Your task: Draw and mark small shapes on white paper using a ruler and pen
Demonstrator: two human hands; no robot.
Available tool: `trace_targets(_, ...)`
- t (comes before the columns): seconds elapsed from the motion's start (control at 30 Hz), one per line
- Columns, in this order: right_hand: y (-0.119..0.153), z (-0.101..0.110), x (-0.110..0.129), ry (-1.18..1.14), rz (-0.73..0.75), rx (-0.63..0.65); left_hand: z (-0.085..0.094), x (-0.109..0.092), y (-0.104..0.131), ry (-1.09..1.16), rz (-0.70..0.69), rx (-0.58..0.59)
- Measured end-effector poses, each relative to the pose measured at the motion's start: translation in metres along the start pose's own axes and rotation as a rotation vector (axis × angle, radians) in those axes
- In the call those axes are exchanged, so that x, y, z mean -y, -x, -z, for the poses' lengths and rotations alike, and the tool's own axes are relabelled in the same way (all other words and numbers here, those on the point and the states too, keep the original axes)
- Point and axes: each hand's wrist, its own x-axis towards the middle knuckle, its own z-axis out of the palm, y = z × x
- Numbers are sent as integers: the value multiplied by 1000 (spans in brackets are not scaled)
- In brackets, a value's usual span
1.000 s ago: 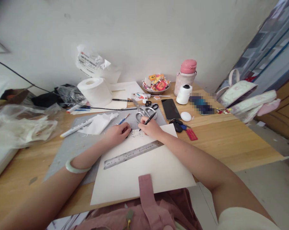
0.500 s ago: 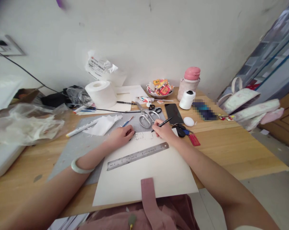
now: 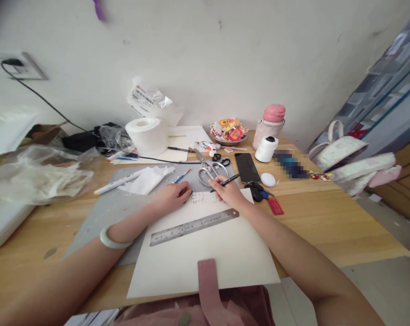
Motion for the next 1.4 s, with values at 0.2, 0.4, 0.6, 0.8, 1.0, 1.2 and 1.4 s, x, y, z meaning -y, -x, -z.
trace_targets(0.2,1,-1,1,20,7,68,2,-2,0,12,10,11)
trace_targets(0.4,-1,1,-3,41,-3,100,-1,0,1,36,11,-1)
trace_targets(0.6,-2,0,-3,57,-20,81,-3,-5,-9,299,15,-106)
trace_targets(0.8,-2,0,0,63,-21,69,-10,-20,-40,444,-6,-192)
trace_targets(1.0,-2,1,0,44,-26,85,-14,-26,-37,412,-79,-140)
trace_targets(1.2,-3,1,-3,41,-15,94,-10,-23,-31,439,-60,-105)
trace_targets(1.4,-3,1,-1,47,-25,90,-12,-22,-31,486,-138,-111)
